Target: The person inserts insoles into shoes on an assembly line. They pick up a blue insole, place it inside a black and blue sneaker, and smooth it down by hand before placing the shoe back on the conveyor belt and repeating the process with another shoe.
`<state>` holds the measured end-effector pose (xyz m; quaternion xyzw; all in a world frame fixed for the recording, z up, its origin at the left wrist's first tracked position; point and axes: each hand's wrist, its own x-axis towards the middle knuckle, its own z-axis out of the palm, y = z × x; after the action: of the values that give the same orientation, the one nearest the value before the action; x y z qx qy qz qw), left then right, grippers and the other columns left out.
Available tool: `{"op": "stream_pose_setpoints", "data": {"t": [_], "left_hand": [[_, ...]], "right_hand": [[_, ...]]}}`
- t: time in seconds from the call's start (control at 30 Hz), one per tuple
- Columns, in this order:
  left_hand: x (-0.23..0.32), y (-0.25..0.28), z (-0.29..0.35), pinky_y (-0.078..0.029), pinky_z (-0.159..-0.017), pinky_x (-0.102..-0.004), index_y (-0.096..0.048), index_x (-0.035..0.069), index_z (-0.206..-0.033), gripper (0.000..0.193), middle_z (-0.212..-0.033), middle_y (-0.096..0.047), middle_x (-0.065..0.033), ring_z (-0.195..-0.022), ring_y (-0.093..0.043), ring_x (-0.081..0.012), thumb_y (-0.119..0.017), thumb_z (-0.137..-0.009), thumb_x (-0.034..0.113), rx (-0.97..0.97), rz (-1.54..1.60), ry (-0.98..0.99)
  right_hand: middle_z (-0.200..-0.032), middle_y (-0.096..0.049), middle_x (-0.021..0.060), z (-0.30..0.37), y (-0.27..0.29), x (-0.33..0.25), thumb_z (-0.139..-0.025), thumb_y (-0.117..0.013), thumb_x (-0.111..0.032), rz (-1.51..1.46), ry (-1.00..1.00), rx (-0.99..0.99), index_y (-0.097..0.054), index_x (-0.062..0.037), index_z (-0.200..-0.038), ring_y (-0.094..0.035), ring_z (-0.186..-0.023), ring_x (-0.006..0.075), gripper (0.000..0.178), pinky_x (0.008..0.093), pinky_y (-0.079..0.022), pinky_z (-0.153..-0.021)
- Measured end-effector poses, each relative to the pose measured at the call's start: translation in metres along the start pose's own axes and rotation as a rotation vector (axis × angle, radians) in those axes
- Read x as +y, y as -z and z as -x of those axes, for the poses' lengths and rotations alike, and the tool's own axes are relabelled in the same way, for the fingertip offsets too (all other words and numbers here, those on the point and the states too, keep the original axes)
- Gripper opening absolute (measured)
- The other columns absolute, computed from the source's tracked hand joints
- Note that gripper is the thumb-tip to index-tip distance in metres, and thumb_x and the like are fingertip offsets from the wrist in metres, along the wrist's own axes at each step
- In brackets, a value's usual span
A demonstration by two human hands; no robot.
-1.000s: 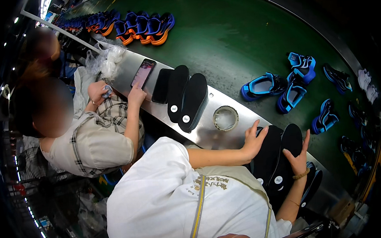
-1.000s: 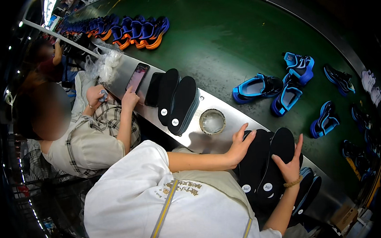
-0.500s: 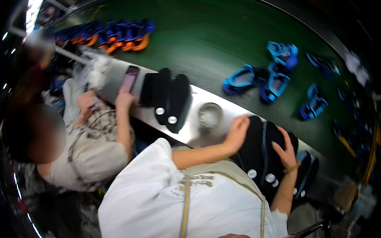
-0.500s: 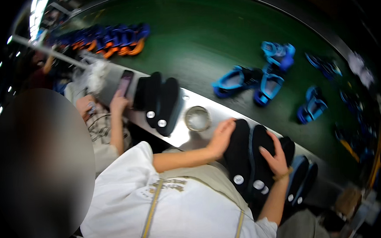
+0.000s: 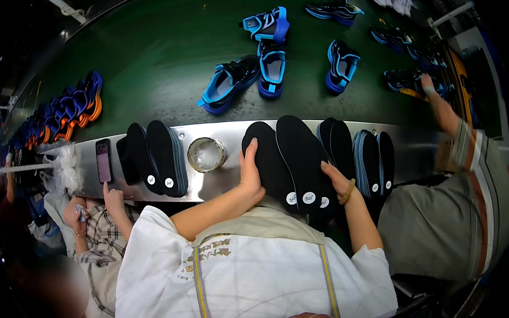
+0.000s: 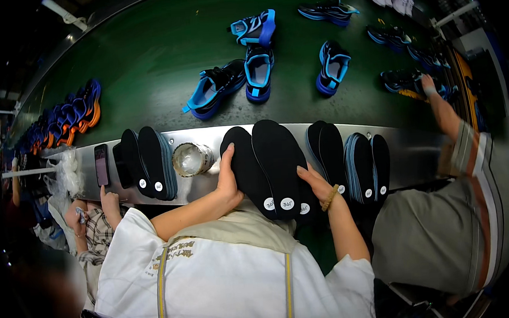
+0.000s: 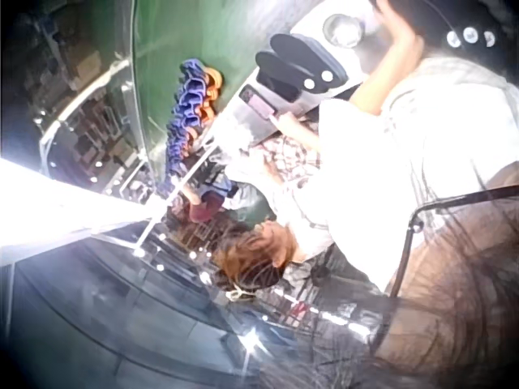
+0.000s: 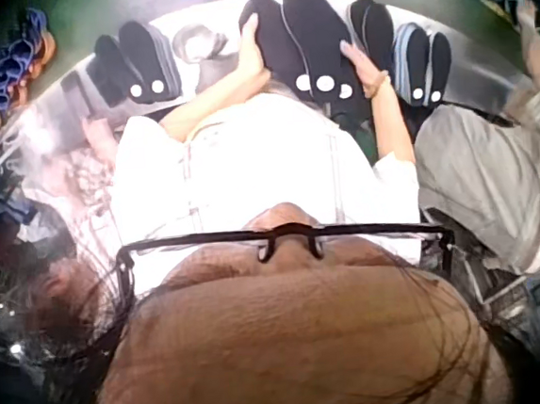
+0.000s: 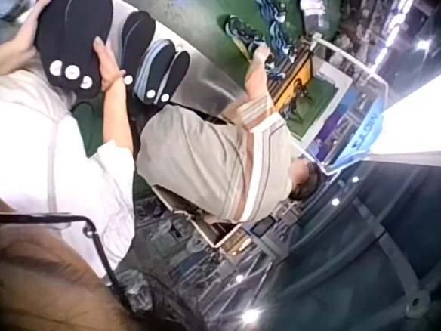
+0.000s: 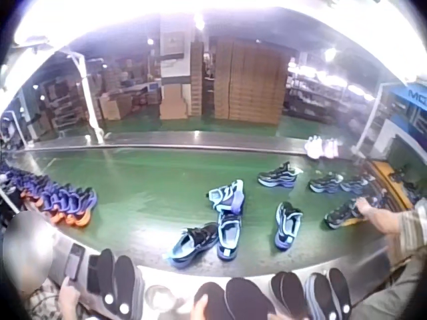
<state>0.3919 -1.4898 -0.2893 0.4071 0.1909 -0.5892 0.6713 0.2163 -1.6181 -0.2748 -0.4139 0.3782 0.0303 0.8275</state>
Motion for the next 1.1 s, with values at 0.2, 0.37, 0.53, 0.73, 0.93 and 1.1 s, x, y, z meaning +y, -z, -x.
{"op": "stream_pose_setpoints", "data": {"t": [0.2,0.37,0.53,0.73,0.93,1.1], "left_hand": [[0.003,-0.018,0.012,-0.013,-0.093,-0.0555,-0.032,0.015,-0.124,0.073,-0.126,-0.034,-0.0088,-0.117,-0.028,-0.0273,-0.043,-0.069,0.062,-0.019,-0.194,0.056],[0.032,-0.011,0.027,-0.001,-0.095,-0.0561,-0.015,0.015,-0.131,0.080,-0.135,-0.017,-0.0079,-0.123,-0.014,-0.0326,-0.039,-0.071,0.063,0.141,-0.461,0.141],[0.054,0.008,0.016,-0.001,-0.094,-0.0567,-0.008,0.016,-0.132,0.079,-0.137,-0.007,-0.0079,-0.124,-0.007,-0.0330,-0.040,-0.073,0.058,-0.147,-0.511,0.317],[0.058,0.004,0.033,-0.010,-0.094,-0.0552,-0.009,0.015,-0.132,0.077,-0.136,-0.009,-0.0098,-0.123,-0.013,-0.0316,-0.049,-0.074,0.046,-0.047,-0.673,0.159],[0.136,0.005,0.032,-0.033,-0.085,-0.0341,-0.038,0.010,-0.119,0.049,-0.116,-0.041,-0.0126,-0.105,-0.041,-0.0242,-0.056,-0.075,0.023,-0.552,-1.473,-0.823],[0.198,0.027,-0.055,-0.036,-0.071,-0.0354,-0.037,0.015,-0.119,0.055,-0.098,-0.049,-0.0089,-0.088,-0.047,-0.0246,-0.059,-0.070,0.030,-0.428,-2.517,-1.380]], "right_hand": [[-0.118,-0.042,0.0097,0.007,0.026,-0.009,-0.079,-0.052,-0.033,-0.083,0.007,0.052,-0.024,-0.0022,-0.126,-0.044,-0.103,0.0159,0.063,0.0249,-0.036,-0.087],[-0.126,-0.033,0.0090,0.017,0.015,-0.037,-0.080,-0.050,-0.031,0.177,-0.038,0.093,-0.019,-0.0042,-0.129,-0.034,-0.113,0.0164,0.064,0.0261,-0.026,-0.095],[-0.130,-0.028,0.0066,0.007,0.034,-0.035,-0.082,-0.046,-0.032,0.111,0.102,0.044,-0.017,-0.0079,-0.131,-0.025,-0.120,0.0177,0.061,0.0295,-0.018,-0.099],[-0.125,-0.035,0.0100,0.033,0.017,-0.058,-0.080,-0.049,-0.032,0.276,0.178,0.373,-0.024,-0.0092,-0.129,-0.029,-0.119,0.0215,0.059,0.0344,-0.021,-0.097],[-0.116,-0.042,0.0172,0.057,-0.032,-0.061,-0.069,-0.064,-0.015,1.023,0.764,0.810,-0.038,0.0000,-0.116,-0.041,-0.108,0.0274,0.056,0.0348,-0.032,-0.090],[-0.095,-0.051,0.0068,0.062,-0.104,-0.042,-0.061,-0.065,-0.020,1.593,0.831,0.543,-0.055,-0.0091,-0.086,-0.049,-0.082,0.0238,0.029,0.0333,-0.038,-0.068]]}}
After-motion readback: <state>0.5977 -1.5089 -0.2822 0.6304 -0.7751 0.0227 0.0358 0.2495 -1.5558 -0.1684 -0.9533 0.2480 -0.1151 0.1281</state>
